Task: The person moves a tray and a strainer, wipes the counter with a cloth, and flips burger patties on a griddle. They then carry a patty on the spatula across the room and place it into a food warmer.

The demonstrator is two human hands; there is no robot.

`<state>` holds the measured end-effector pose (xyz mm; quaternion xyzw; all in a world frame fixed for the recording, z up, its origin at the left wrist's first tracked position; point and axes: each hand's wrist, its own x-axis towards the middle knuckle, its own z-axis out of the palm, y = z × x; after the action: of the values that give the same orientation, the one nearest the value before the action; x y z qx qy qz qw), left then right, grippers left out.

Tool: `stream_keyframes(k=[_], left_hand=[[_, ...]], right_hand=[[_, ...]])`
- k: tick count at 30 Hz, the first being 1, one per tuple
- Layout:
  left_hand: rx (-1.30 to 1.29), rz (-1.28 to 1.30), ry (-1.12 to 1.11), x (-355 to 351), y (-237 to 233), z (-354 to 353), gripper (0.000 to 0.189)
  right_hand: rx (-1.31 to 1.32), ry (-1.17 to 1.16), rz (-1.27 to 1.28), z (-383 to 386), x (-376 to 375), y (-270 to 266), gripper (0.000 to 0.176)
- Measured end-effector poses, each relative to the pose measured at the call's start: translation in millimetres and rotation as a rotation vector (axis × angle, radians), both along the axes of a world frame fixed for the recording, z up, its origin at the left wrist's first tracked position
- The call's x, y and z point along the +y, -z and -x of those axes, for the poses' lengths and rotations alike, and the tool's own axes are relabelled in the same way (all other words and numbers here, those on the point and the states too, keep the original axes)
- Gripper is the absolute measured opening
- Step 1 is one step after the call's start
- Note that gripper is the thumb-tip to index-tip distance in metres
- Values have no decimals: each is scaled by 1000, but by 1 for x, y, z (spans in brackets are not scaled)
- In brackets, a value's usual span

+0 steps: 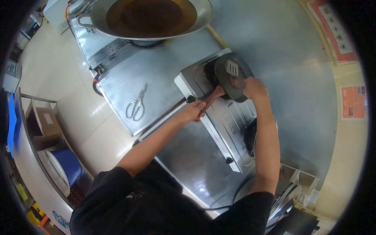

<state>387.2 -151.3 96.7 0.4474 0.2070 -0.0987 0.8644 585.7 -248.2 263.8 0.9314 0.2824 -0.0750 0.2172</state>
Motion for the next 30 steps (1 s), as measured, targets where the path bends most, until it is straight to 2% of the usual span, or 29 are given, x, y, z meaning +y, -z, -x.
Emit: stream_keyframes(k=[3,6,9,12,15,18,23,26,27,30], left_hand=[[-24,20,-3,-4,5,2,34],[-21,16,-4,-6,5,0,32],[-11,8,-13,-4,0,1,33],[-24,17,-17,-6,2,0,35],[-1,15,-5,-12,8,0,37],[-4,3,9,-8,3,0,36],[-29,3,1,-8,5,1,36],[-18,1,-43,-13,-3,4,36],[-18,12,-39,-14,-1,5,36],[-47,43,-29,-13,1,2,35]], right_hand=[[43,-22,77,11,-13,-11,46],[103,-90,-44,18,-38,-32,42],[-4,-31,20,28,-64,-14,39],[34,36,4,55,-60,7,34],[126,-33,48,56,-60,32,29],[131,-88,91,46,-63,31,26],[229,-108,-17,8,-76,13,34],[124,-59,86,47,-61,26,31],[153,-143,17,29,-76,33,30],[191,-25,1,10,-78,-5,34]])
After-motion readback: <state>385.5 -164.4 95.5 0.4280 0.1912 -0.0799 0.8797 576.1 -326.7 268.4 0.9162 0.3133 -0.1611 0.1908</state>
